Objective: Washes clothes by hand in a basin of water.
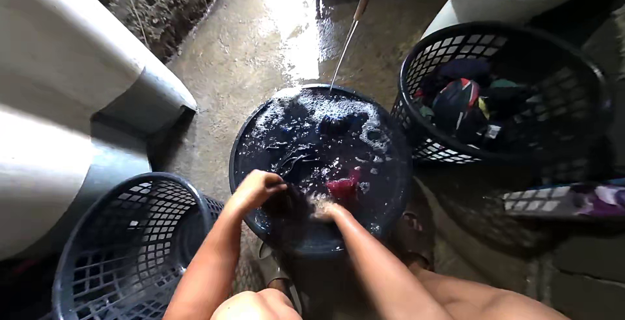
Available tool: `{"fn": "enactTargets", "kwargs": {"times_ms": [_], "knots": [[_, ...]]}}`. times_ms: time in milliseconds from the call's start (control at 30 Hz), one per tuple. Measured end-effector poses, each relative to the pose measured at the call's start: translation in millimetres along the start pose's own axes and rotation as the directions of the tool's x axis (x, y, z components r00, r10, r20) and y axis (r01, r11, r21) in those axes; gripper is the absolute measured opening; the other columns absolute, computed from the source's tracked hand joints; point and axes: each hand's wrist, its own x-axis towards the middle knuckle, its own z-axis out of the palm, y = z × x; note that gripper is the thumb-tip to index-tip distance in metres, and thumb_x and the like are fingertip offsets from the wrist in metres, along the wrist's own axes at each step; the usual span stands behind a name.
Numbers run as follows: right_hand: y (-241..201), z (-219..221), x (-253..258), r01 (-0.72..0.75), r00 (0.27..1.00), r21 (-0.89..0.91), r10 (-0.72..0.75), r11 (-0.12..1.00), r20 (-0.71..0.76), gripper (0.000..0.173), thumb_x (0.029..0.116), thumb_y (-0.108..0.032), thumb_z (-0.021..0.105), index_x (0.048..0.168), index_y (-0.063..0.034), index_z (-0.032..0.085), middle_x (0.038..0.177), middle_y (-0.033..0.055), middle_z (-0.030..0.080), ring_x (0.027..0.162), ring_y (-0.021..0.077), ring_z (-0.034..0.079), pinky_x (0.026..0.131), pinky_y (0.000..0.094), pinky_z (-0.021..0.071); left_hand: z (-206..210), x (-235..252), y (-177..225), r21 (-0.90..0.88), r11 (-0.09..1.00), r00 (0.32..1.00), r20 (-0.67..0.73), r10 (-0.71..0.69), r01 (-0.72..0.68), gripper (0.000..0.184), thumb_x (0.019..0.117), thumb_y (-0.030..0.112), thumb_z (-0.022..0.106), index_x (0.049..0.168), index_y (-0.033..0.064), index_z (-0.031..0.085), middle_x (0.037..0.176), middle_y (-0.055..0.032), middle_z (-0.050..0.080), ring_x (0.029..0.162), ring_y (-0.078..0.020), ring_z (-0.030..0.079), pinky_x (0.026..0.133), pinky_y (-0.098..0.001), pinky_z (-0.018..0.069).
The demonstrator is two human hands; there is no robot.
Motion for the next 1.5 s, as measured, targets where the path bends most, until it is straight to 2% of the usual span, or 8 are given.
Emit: {"fn": "enactTargets", "kwargs": {"times_ms": [233, 367, 600, 800, 1000, 1100, 1367, 1500], "knots": [[-36.2, -120.0, -87.8, 0.616, 0.747, 0.643, -0.597, 0.455, -0.293, 0.022, 0.1043, -0.011, 0.036, 0.108, -0.0081, 0.058, 0.094, 0.0042, 0.07, 0.092, 0.0195, 0.072, 0.083, 0.0413, 0.0625, -80.4, -76.6, 28.9, -0.105, 0.932, 0.661, -0.733, 0.164, -0.348, 0.014, 0.0998, 0.017, 0.065, 0.101, 0.0056, 0.072, 0.096, 0.0071, 0.07, 0.086, 0.0044, 0.065, 0.081, -0.0175, 0.0562], [-86.2, -116.3, -111.1, 0.675, 0.737, 0.293, -0.597, 0.677, -0.318, 0.034, 0.0944, -0.019, 0.072, 0.126, -0.0072, 0.064, 0.114, 0.0077, 0.07, 0.099, 0.0166, 0.069, 0.085, 0.0379, 0.0593, -82.8, -81.8, 74.3, -0.027, 0.877, 0.53, -0.806, 0.264, -0.479, 0.013, 0.099, 0.018, 0.067, 0.097, 0.0066, 0.073, 0.094, 0.0092, 0.067, 0.087, 0.0029, 0.063, 0.08, -0.0147, 0.054], [-85.8, -87.2, -72.9, 0.698, 0.684, 0.205, -0.551, 0.686, -0.478, 0.018, 0.1005, -0.008, 0.062, 0.112, 0.0004, 0.073, 0.121, 0.0117, 0.07, 0.112, 0.0171, 0.066, 0.1, 0.038, 0.0538, -87.3, -95.4, 58.1, 0.056, 0.902, 0.549, -0.777, 0.308, -0.427, 0.015, 0.0979, 0.017, 0.068, 0.098, 0.0037, 0.074, 0.092, 0.0075, 0.069, 0.087, 0.0045, 0.064, 0.082, -0.0147, 0.0533], [-69.0, -123.1, -127.4, 0.879, 0.453, 0.268, -0.515, 0.394, -0.728, 0.016, 0.1043, -0.013, 0.056, 0.106, -0.0112, 0.072, 0.101, -0.0055, 0.071, 0.086, -0.0003, 0.064, 0.077, 0.0191, 0.0557, -97.0, -106.6, 10.2, -0.053, 0.928, 0.646, -0.732, 0.215, -0.368, 0.022, 0.0969, 0.029, 0.068, 0.094, 0.0075, 0.074, 0.106, 0.0079, 0.065, 0.104, 0.0034, 0.059, 0.093, -0.0168, 0.0498], [-60.6, -100.9, -54.0, 0.492, 0.756, 0.183, -0.313, 0.851, -0.576, 0.029, 0.1076, -0.03, 0.054, 0.109, -0.0036, 0.066, 0.1, 0.0154, 0.067, 0.093, 0.0264, 0.065, 0.084, 0.0499, 0.054, -34.6, -19.6, -22.8, 0.048, 0.979, 0.961, -0.207, -0.183, 0.196, 0.027, 0.1009, 0.03, 0.065, 0.102, 0.0071, 0.079, 0.137, -0.0128, 0.062, 0.134, -0.0406, 0.048, 0.105, -0.0726, 0.0356], [-36.2, -69.6, -4.8, 0.102, 0.961, 0.085, -0.076, 0.991, -0.266, 0.053, 0.0939, -0.039, 0.075, 0.134, -0.0067, 0.065, 0.144, 0.0244, 0.055, 0.14, 0.0438, 0.045, 0.113, 0.0689, 0.0344, 26.7, 27.0, -44.7, 0.066, 0.958, 0.94, 0.184, -0.287, 0.28, 0.04, 0.1051, 0.035, 0.058, 0.122, 0.0005, 0.072, 0.146, -0.0227, 0.055, 0.137, -0.0376, 0.051, 0.114, -0.0595, 0.0384], [-0.5, -29.7, 1.0, -0.104, 0.976, 0.017, 0.105, 0.994, -0.188, 0.05, 0.1008, -0.022, 0.062, 0.146, -0.0029, 0.054, 0.159, 0.0234, 0.041, 0.149, 0.0394, 0.036, 0.122, 0.0585, 0.0291, 91.6, 34.9, -52.5, 0.086, 0.915, 0.884, 0.234, -0.404, 0.395, 0.055, 0.1026, 0.024, 0.058, 0.151, 0.0004, 0.046, 0.154, -0.0248, 0.046, 0.143, -0.042, 0.044, 0.116, -0.0635, 0.0341], [5.2, -67.6, -8.8, 0.08, 0.975, 0.087, -0.06, 0.993, -0.212, 0.043, 0.0971, -0.031, 0.07, 0.127, -0.0007, 0.069, 0.132, 0.0259, 0.064, 0.129, 0.0402, 0.057, 0.111, 0.0625, 0.0401, 56.0, 23.0, -66.5, -0.465, 0.845, 0.962, 0.061, -0.267, 0.264, 0.031, 0.1023, 0.021, 0.06, 0.117, -0.0054, 0.067, 0.131, -0.0185, 0.062, 0.123, -0.0253, 0.059, 0.107, -0.0458, 0.0477]]}}
